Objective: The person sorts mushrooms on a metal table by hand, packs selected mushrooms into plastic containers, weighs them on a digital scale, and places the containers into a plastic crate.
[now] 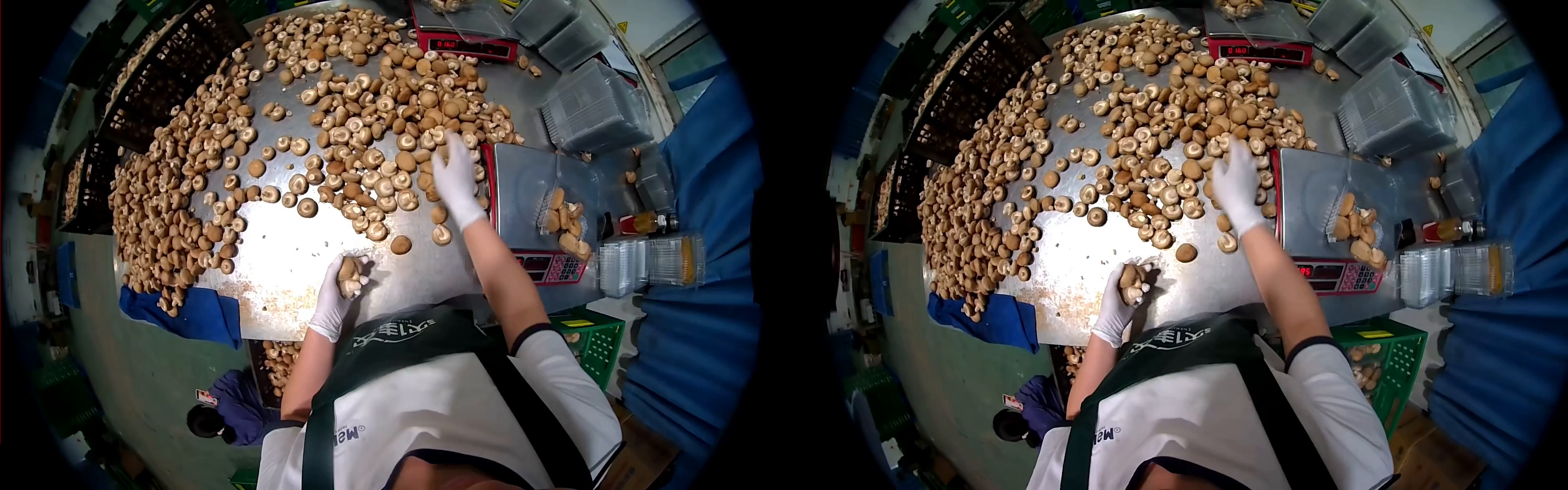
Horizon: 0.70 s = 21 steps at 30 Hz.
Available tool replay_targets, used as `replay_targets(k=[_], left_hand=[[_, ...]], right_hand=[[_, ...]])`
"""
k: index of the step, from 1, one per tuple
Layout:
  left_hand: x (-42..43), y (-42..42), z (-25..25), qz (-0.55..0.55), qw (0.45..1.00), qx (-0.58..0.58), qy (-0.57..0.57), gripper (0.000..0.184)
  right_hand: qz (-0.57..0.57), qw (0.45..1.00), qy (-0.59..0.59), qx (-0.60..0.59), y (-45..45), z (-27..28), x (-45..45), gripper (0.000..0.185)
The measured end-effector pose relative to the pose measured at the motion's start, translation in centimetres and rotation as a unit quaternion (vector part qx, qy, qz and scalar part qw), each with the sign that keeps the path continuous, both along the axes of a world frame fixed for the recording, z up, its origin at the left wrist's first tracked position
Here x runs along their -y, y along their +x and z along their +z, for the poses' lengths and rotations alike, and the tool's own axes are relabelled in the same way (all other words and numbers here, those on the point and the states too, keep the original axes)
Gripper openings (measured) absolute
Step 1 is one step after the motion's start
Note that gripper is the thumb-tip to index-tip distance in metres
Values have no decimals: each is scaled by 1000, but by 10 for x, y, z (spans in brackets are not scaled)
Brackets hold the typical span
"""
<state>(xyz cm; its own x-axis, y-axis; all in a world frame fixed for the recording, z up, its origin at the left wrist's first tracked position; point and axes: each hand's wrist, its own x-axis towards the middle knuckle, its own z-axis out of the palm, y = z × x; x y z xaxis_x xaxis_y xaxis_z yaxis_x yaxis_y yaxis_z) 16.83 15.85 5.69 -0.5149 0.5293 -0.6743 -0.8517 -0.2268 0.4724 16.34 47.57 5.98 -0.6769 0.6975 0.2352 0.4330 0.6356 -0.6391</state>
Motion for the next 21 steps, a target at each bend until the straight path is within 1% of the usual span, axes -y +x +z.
replay_targets(k=[1, 3, 5, 6, 7, 8, 9, 11, 13, 14, 17, 18, 19, 20, 21], left_hand=[[1, 0, 0, 2, 1000, -2, 0, 38], [3, -2, -2, 4, 1000, -5, 0, 38], [3, 0, -8, 21, 1000, -4, -13, 38], [1, -1, -11, 30, 999, -2, -20, 38], [-3, -1, -11, 30, 999, -7, -21, 38], [-6, -1, -11, 30, 999, -10, -24, 39], [-8, -1, -12, 30, 999, -14, -26, 39], [-5, -5, -25, 15, 999, -19, -21, 42], [0, -9, -40, 0, 1000, -24, -18, 45], [1, -10, -44, 0, 1000, -25, -16, 45], [-2, -15, -44, 11, 1000, -20, -16, 45], [-6, -16, -35, 22, 999, -13, -24, 44], [-9, -15, -28, 33, 999, -5, -32, 43], [-10, -16, -26, 39, 999, -4, -33, 43], [-11, -15, -25, 45, 998, -2, -33, 42]], right_hand=[[-41, 997, 40, 44, -9, -2, -17, 57], [-43, 978, 58, 196, -22, -20, -23, 58], [37, 974, 70, 212, -26, -19, 4, 60], [83, 971, 93, 202, -25, -32, 22, 62], [97, 946, 73, 300, -20, -11, 48, 62], [105, 960, 70, 248, -13, -29, 61, 61], [134, 964, 36, 227, -7, -30, 68, 58], [154, 969, 25, 190, 11, -25, 84, 56], [215, 961, 1, 177, 28, -24, 91, 57], [212, 973, 16, 85, 36, -28, 95, 47], [215, 975, -53, 34, 31, -19, 72, 30], [202, 969, -137, -37, 18, -15, 53, 19], [115, 988, -75, -76, 5, -21, 42, 17], [103, 991, 7, -81, -10, -26, 19, 22], [67, 996, 44, -38, -22, -19, 7, 30]])
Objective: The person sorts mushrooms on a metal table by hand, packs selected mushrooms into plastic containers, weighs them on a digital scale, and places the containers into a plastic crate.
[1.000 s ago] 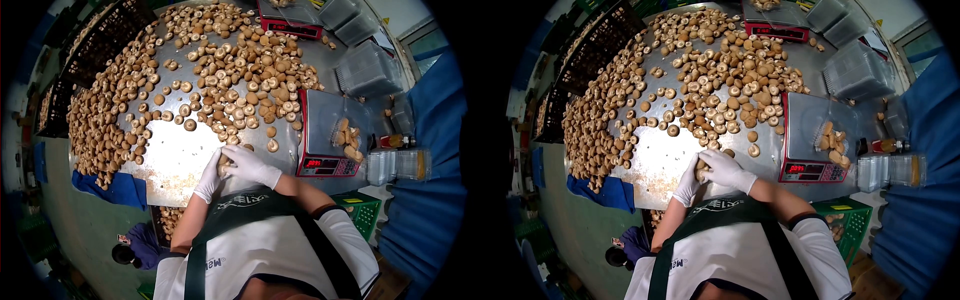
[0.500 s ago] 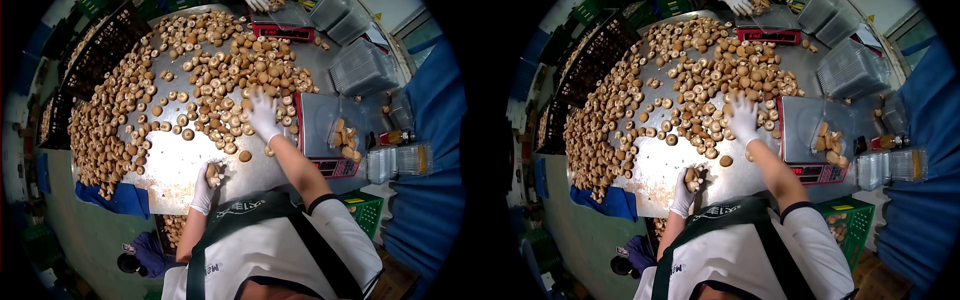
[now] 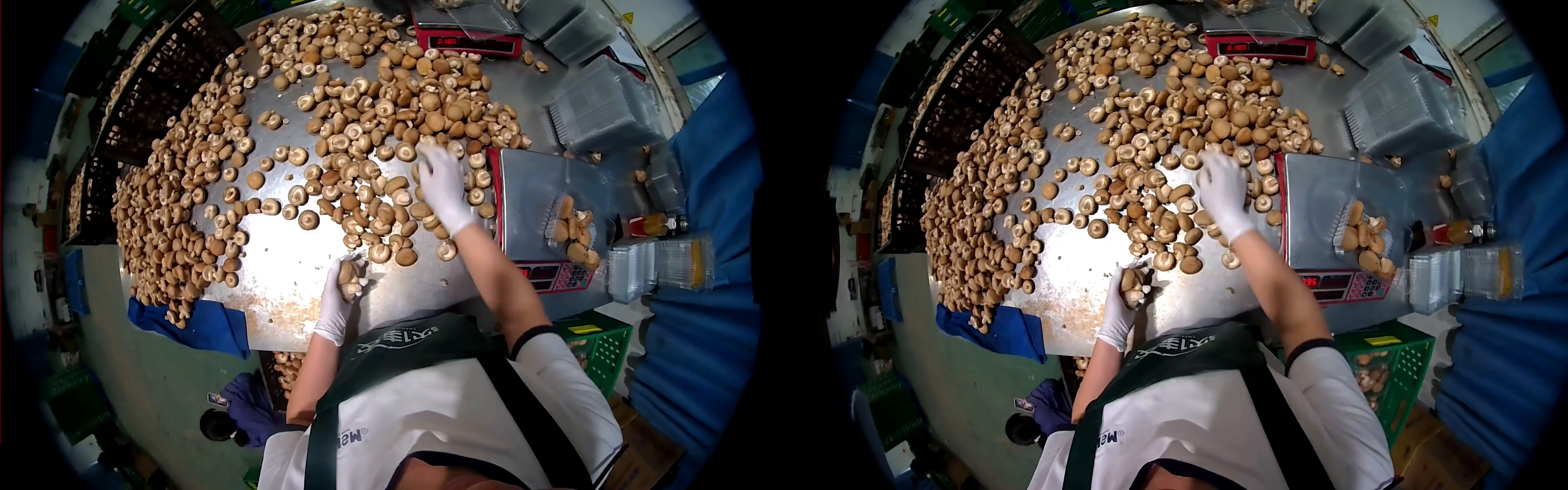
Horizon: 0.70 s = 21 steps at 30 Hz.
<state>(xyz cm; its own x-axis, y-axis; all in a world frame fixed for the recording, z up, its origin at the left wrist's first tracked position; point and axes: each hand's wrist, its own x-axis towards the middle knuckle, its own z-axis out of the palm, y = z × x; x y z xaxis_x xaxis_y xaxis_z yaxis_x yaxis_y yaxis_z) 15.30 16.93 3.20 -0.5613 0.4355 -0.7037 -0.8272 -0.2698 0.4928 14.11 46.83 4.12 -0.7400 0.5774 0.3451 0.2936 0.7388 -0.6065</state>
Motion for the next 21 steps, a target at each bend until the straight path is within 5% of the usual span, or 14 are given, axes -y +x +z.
replay_targets(k=[4, 7, 10, 11, 14, 17, 20, 21], left_hand=[[-7, 1, 22, 16, 1000, 13, 1, 42], [-5, 1, 18, 6, 1000, -7, 24, 41], [-3, 2, 18, -34, 997, -24, 63, 41], [-7, 3, 24, -45, 996, -33, 70, 42], [-12, -3, 27, -102, 986, -76, 109, 47], [-30, -7, 50, -149, 971, -129, 138, 53], [-64, -1, 69, -157, 965, -180, 111, 58], [-76, 2, 83, -185, 957, -194, 114, 62]], right_hand=[[7, 979, 98, 181, -30, -24, -44, 38], [-55, 980, -32, 187, -38, 0, -47, 31], [5, 927, -369, -59, -32, -27, -46, 34], [6, 933, -357, -46, -24, -29, -45, 40], [46, 771, -633, -55, 12, 11, -19, 40], [112, 675, -723, -96, 44, 29, 4, 39], [151, 733, -661, -46, 76, 40, 23, 39], [194, 850, -488, -49, 89, 48, 30, 39]])
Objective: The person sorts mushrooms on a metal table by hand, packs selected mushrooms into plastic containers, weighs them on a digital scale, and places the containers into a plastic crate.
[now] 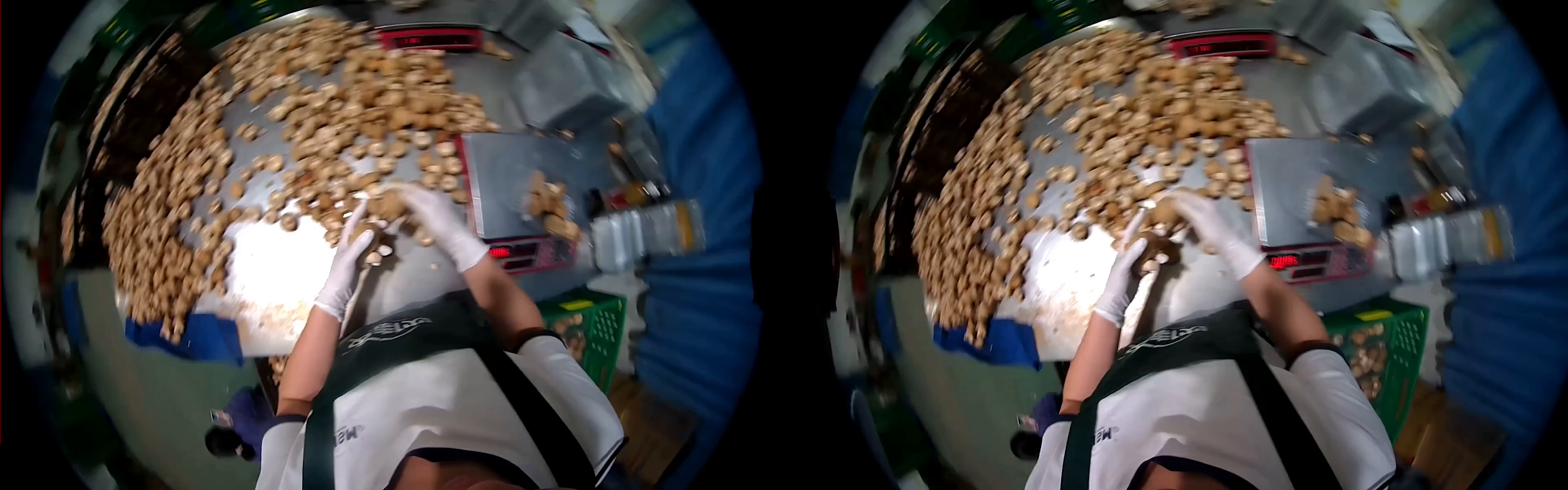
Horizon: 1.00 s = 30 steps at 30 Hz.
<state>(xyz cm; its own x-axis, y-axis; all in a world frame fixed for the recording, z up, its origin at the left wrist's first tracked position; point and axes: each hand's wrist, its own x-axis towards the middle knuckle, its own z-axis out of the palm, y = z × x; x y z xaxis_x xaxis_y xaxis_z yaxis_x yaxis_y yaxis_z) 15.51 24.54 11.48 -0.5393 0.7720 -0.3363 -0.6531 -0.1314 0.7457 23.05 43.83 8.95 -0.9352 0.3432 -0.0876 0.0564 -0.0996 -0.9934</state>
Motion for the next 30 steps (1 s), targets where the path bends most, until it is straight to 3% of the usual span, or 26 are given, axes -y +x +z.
replay_targets(k=[1, 3, 5, 7, 8, 9, 12, 13, 14, 15, 16, 17, 18, 19, 21, 23, 26, 27, 30], left_hand=[[-14, 4, 7, -18, 998, -42, -42, 62], [-46, 12, 3, -71, 990, -106, -59, 55], [-81, 31, 39, -107, 981, -143, -70, 47], [-121, 47, 60, -149, 966, -205, -41, 50], [-147, 55, 53, -155, 950, -270, 10, 52], [-172, 65, 57, -137, 906, -398, 41, 55], [-230, 104, 86, -113, 823, -548, 101, 66], [-244, 117, 89, -104, 807, -568, 124, 67], [-256, 127, 85, -105, 798, -580, 130, 67], [-270, 135, 70, -91, 748, -647, 120, 69], [-276, 138, 61, -156, 724, -667, 86, 73], [-276, 149, 46, -165, 643, -748, 5, 77], [-275, 153, 37, -193, 618, -762, -27, 78], [-269, 152, 34, -181, 607, -774, -10, 78], [-254, 149, 35, -146, 634, -758, 43, 77], [-228, 137, 45, -142, 672, -722, 76, 70], [-169, 110, 38, -142, 717, -676, 97, 59], [-142, 100, 27, -142, 739, -652, 91, 56], [-46, 69, -13, -156, 789, -594, -23, 46]], right_hand=[[1, 977, 212, -36, 15, 9, 4, 39], [-27, 999, 38, 12, 37, 24, 5, 40], [-144, 983, 110, -5, 62, 33, -13, 42], [-189, 977, 90, 28, 97, 78, -38, 41], [-220, 970, 102, -24, 112, 83, -54, 37], [-239, 961, 130, -44, 129, 103, -66, 35], [-348, 860, 362, -85, 174, 117, -100, 41], [-386, 840, 381, -22, 185, 117, -107, 43], [-416, 849, 324, -29, 192, 106, -115, 44], [-419, 845, 331, 35, 204, 97, -122, 44], [-406, 814, 413, 39, 215, 72, -137, 43], [-369, 779, 491, 123, 223, 59, -141, 44], [-354, 766, 502, 187, 227, 43, -145, 40], [-362, 796, 436, 215, 230, 37, -146, 37], [-378, 814, 415, 146, 231, 34, -147, 34], [-383, 787, 469, 119, 217, 56, -139, 34], [-414, 815, 403, 41, 189, 84, -113, 36], [-403, 847, 346, 25, 175, 92, -95, 36], [-219, 945, 228, 82, 162, 64, -45, 40]])
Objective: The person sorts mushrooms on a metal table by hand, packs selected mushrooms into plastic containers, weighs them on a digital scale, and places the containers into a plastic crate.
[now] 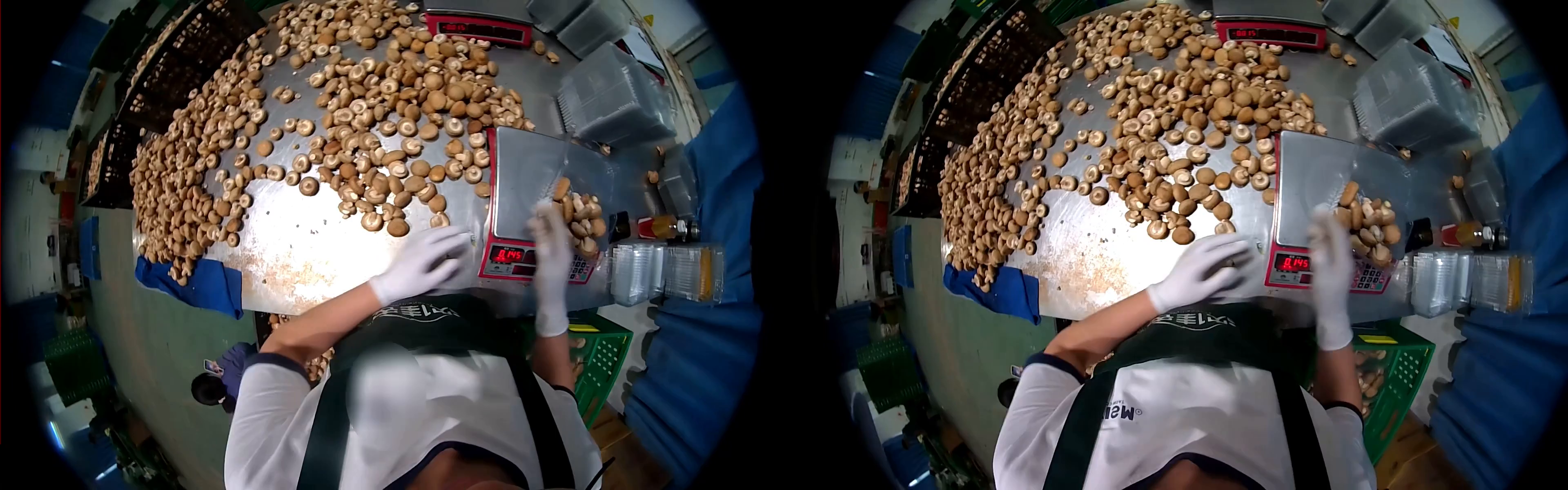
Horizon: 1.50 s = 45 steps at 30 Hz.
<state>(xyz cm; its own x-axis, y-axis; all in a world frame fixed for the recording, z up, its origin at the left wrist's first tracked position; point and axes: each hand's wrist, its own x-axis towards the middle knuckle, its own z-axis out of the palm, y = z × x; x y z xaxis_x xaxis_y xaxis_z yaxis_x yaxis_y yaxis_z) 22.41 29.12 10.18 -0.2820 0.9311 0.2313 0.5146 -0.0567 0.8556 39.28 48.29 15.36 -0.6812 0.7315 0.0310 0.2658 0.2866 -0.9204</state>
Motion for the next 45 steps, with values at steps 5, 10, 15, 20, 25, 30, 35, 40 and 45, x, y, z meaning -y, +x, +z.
replay_targets(k=[5, 10, 15, 20, 25, 30, 35, 40, 45], left_hand=[[157, -4, -54, 287, 947, 58, -134, 48], [186, 8, -75, 411, 895, 38, -167, 62], [126, -10, -61, 349, 931, 31, -104, 62], [105, -32, -64, 349, 934, 17, -75, 56], [101, -38, -59, 359, 928, 85, -55, 49], [102, -35, -62, 327, 831, 449, -8, 39], [92, -34, -33, 215, 644, 733, 47, 39], [108, -29, -55, 219, 627, 747, 21, 35], [125, -36, -54, 168, 565, 802, 96, 25]], right_hand=[[136, 963, -212, 97, 5, -110, 84, 62], [31, 983, -164, 80, -51, -161, 99, 69], [53, 979, -183, 78, -138, -139, 66, 48], [115, 979, 126, 114, -183, -86, 51, 32], [169, 945, 211, 183, -205, -131, 47, 35], [175, 963, -203, 28, -187, -118, 46, 33], [337, 932, -129, 19, -148, -97, 110, 31], [154, 978, 130, 52, -191, -102, 90, 31], [145, 976, 31, 158, -208, -147, 51, 35]])
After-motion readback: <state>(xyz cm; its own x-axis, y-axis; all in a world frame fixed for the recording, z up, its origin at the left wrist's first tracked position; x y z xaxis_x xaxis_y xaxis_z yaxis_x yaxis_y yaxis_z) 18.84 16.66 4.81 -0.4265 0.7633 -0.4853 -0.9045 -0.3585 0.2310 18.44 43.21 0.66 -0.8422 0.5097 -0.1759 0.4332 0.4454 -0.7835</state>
